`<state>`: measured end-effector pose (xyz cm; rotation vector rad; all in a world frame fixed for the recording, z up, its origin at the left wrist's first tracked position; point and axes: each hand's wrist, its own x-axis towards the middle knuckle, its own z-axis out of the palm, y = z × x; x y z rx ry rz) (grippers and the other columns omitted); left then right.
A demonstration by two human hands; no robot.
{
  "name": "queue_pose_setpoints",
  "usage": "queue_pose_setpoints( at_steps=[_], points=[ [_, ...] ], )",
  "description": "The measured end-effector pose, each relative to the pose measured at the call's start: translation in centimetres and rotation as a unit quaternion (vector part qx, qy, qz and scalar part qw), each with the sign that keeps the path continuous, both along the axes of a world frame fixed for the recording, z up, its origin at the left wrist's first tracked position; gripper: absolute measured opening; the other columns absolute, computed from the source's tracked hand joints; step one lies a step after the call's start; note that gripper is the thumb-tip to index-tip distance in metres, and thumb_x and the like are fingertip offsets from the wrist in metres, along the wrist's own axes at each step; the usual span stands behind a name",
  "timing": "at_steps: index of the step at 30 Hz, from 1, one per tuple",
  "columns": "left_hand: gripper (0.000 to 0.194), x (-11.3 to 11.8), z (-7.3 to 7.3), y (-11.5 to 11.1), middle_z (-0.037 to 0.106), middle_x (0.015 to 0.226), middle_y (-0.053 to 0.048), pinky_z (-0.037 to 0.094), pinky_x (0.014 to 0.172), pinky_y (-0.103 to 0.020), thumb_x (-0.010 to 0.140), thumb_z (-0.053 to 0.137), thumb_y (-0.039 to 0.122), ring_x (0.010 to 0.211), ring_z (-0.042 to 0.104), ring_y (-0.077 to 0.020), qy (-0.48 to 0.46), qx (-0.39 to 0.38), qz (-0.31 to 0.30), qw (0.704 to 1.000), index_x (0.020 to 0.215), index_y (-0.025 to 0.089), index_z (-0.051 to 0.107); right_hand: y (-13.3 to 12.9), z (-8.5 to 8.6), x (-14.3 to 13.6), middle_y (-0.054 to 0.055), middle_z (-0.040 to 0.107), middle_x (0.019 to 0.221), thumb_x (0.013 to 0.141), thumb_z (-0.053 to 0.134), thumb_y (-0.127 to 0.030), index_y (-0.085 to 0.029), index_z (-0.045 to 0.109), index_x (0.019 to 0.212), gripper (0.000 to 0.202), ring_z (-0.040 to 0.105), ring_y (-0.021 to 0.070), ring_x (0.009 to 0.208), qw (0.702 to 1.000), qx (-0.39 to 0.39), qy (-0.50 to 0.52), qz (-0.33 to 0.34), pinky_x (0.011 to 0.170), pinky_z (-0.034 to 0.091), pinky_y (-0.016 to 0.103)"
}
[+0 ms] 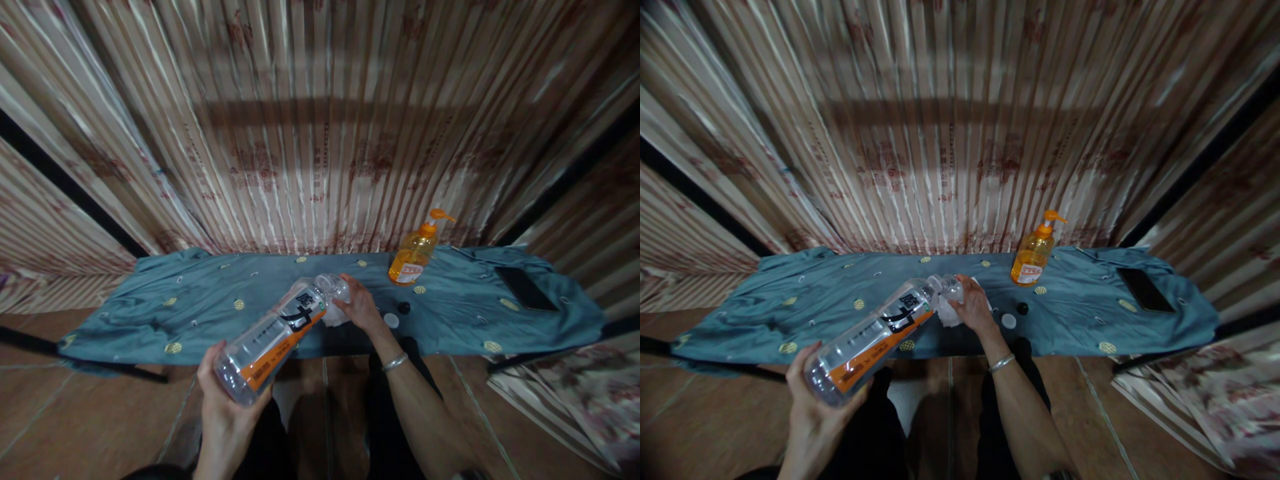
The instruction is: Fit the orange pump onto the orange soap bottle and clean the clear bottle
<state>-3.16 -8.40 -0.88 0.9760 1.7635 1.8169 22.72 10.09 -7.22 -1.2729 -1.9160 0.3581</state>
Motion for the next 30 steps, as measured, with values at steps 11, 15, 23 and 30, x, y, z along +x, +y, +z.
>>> queue_pose_setpoints(
  at_steps=[11, 15, 23, 30],
  points=[
    [0.100, 0.3, 0.2, -0.2, 0.061, 0.114, -0.003, 0.059, 0.084, -0.045, 0.036, 0.094, 0.036, 0.093, 0.065, -0.0258, 0.061, -0.016, 0.003, 0.998, 0.126, 0.032, 0.051, 0.0, 0.0, 0.0, 0.015, 0.071, 0.132, 0.081, 0.075, -0.021, -0.021, 0.054, 0.138, 0.061, 0.066, 0.0332, 0.127, 1.000, -0.002, -0.002, -0.001, 0.112, 0.052, 0.053],
    [0.102, -0.1, -0.7, -0.3, 0.061, 0.120, -0.006, 0.060, 0.088, -0.051, 0.040, 0.094, 0.039, 0.097, 0.065, -0.0281, 0.074, -0.007, 0.004, 0.997, 0.131, 0.033, 0.051, 0.0, 0.0, 0.0, 0.014, 0.071, 0.133, 0.080, 0.075, -0.021, -0.020, 0.054, 0.138, 0.061, 0.066, 0.0314, 0.127, 1.000, -0.006, -0.001, 0.000, 0.113, 0.051, 0.052],
    [0.099, 0.4, -0.4, -0.3, 0.058, 0.121, -0.006, 0.058, 0.084, -0.041, 0.045, 0.092, 0.042, 0.096, 0.063, -0.0242, 0.082, -0.006, 0.000, 0.997, 0.132, 0.030, 0.047, 0.1, -0.2, 0.0, 0.014, 0.071, 0.132, 0.079, 0.075, -0.020, -0.020, 0.055, 0.136, 0.061, 0.067, 0.0318, 0.126, 1.000, 0.001, 0.001, -0.003, 0.112, 0.052, 0.052],
    [0.104, 0.0, -0.2, -0.2, 0.058, 0.120, -0.006, 0.056, 0.089, -0.048, 0.034, 0.095, 0.035, 0.097, 0.063, -0.0268, 0.055, -0.038, -0.014, 0.998, 0.127, 0.030, 0.049, 0.1, -0.2, 0.1, 0.016, 0.070, 0.132, 0.081, 0.075, -0.023, -0.020, 0.054, 0.136, 0.060, 0.066, 0.0340, 0.126, 1.000, 0.006, 0.000, -0.001, 0.111, 0.053, 0.054]
  ],
)
